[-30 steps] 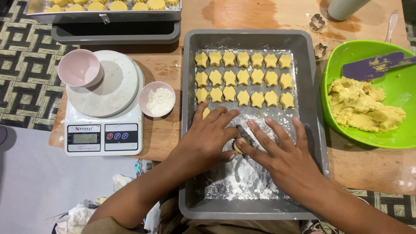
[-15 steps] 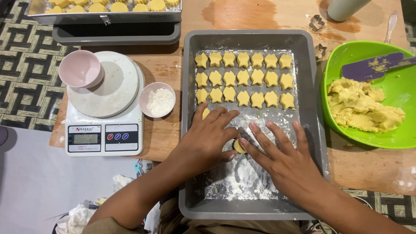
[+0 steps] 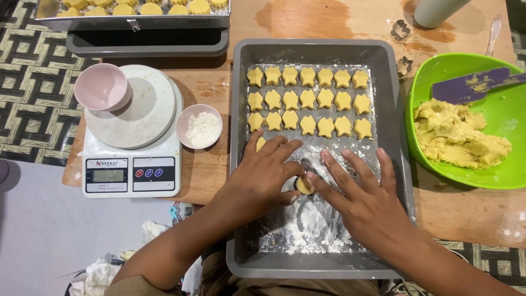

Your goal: The person is manually shaping cookie dough into small rounds and using a mold to create fish-shaped cookies, then arranging them on a baking tray.

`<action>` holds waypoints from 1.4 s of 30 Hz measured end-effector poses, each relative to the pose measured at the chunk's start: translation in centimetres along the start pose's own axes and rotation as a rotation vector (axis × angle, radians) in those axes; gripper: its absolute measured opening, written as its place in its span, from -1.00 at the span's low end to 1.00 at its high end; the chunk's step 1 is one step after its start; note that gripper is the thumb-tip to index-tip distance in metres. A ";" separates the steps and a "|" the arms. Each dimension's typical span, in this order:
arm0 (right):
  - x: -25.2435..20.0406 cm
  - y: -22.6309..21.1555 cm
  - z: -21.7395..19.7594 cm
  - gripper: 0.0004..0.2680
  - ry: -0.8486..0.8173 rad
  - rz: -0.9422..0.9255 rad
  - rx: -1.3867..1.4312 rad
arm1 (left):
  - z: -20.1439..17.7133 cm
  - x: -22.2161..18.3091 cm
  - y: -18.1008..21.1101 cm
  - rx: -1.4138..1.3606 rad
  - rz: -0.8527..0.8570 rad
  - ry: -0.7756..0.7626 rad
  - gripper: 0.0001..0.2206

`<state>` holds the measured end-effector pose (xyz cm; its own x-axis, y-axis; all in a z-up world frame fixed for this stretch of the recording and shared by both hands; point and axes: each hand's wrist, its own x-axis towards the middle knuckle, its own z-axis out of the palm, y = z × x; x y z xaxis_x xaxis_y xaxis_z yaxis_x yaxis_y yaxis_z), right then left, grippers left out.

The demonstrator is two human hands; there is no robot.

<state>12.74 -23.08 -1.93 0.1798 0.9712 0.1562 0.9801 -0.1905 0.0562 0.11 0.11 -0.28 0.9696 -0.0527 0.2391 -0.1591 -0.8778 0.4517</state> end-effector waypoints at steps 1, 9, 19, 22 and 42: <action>-0.2 0.2 0.3 -0.30 -0.020 -0.030 0.016 | 0.0 0.1 0.0 -0.003 -0.009 -0.028 -0.62; 0.3 -0.5 -0.3 -0.35 0.024 -0.131 0.020 | 0.0 0.1 0.0 -0.005 -0.007 -0.005 -0.75; 3.0 0.6 -2.6 -0.52 -0.042 0.087 0.343 | -2.0 0.9 -0.1 -0.385 -0.182 -0.028 -0.54; 3.9 -0.1 -3.2 -0.61 -0.112 0.047 0.374 | -2.6 0.4 0.1 -0.694 -0.277 0.202 -0.63; 6.7 3.4 -3.3 -0.58 -0.381 0.826 1.673 | -1.8 0.0 -0.5 -0.701 -0.214 0.350 -0.69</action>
<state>16.97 -17.70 2.54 0.3571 0.7426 -0.5666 -0.3241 -0.4704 -0.8208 -0.11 1.45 1.07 0.8964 0.3364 0.2886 -0.1685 -0.3436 0.9239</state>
